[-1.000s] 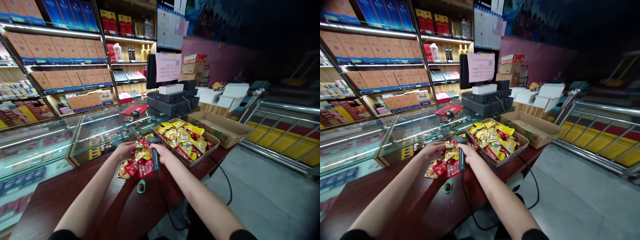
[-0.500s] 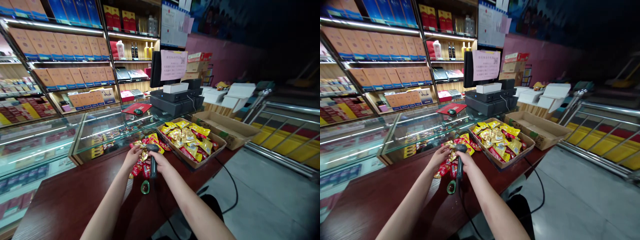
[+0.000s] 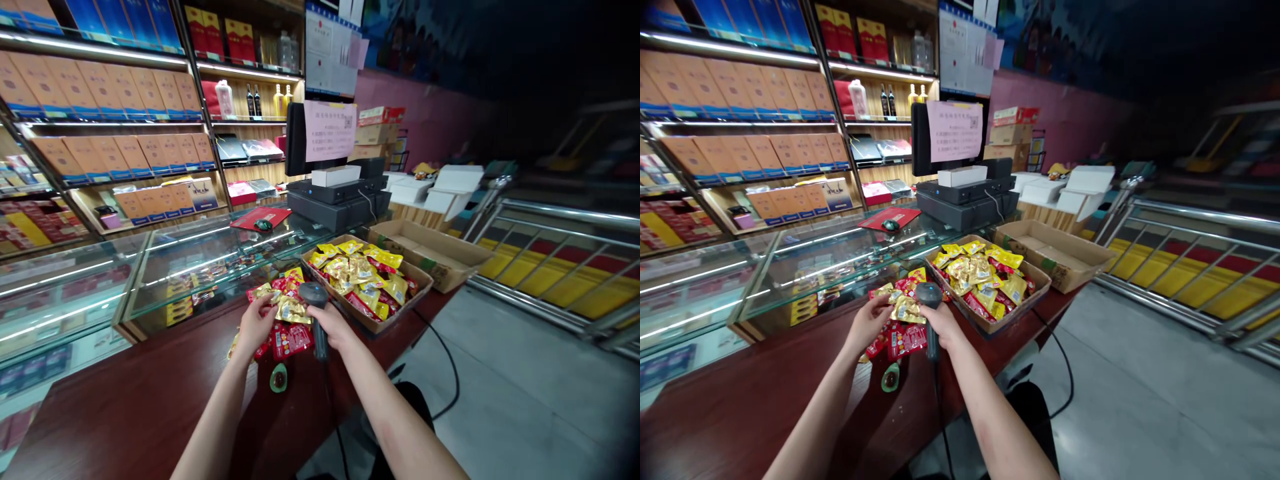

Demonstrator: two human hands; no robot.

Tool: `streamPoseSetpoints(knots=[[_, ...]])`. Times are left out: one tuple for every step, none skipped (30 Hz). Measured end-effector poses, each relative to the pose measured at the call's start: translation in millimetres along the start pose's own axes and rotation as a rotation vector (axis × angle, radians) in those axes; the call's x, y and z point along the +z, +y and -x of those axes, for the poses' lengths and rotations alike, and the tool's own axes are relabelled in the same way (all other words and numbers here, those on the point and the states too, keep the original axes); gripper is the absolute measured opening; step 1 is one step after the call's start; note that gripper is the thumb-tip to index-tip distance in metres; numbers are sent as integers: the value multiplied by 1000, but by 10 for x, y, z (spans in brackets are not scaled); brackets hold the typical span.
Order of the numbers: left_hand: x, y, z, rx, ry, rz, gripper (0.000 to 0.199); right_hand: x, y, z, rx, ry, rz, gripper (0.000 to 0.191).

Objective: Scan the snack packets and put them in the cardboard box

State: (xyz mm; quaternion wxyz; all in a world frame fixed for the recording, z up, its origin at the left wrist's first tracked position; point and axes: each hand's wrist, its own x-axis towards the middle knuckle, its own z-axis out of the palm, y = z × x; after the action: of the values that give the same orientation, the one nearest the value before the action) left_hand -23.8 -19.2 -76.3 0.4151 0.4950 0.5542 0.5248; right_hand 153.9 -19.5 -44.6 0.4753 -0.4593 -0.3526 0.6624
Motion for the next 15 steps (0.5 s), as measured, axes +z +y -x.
streamPoseSetpoints(knots=[[-17,20,-38,14,-6,-19,45,-17,-50,37,-15,-27,34,23],[-25,53,-80,25,-28,-29,46,-29,-95,65,-35,-54,75,25],[-25,97,-126,34,-67,-34,47,-36,-137,82,-64,-77,120,27],[-17,150,-177,43,-119,-38,45,-40,-173,89,-106,-93,170,29],[-5,206,-231,50,-184,-41,43,-41,-203,87,-155,-105,221,31],[11,262,-287,56,-248,-48,38,-41,-229,80,-206,-115,269,34],[29,313,-343,60,-313,-55,35,-40,-248,68,-248,-126,312,37],[49,357,-397,64,-369,-61,32,-39,-264,56,-279,-136,349,39],[69,390,-444,71,-408,-63,30,-39,-275,44,-296,-147,382,40],[91,412,-484,81,-437,-60,29,-41,-283,35,-306,-156,410,40],[114,423,-514,90,-459,-53,29,-45,-290,28,-317,-158,432,39],[138,426,-536,94,-480,-44,29,-50,-294,25,-332,-150,450,39],[162,422,-549,88,-506,-34,29,-57,-298,25,-349,-138,460,38],[184,412,-555,70,-536,-27,28,-65,-301,27,-364,-122,461,38],[203,397,-557,40,-569,-23,27,-74,-302,30,-375,-100,455,39]])
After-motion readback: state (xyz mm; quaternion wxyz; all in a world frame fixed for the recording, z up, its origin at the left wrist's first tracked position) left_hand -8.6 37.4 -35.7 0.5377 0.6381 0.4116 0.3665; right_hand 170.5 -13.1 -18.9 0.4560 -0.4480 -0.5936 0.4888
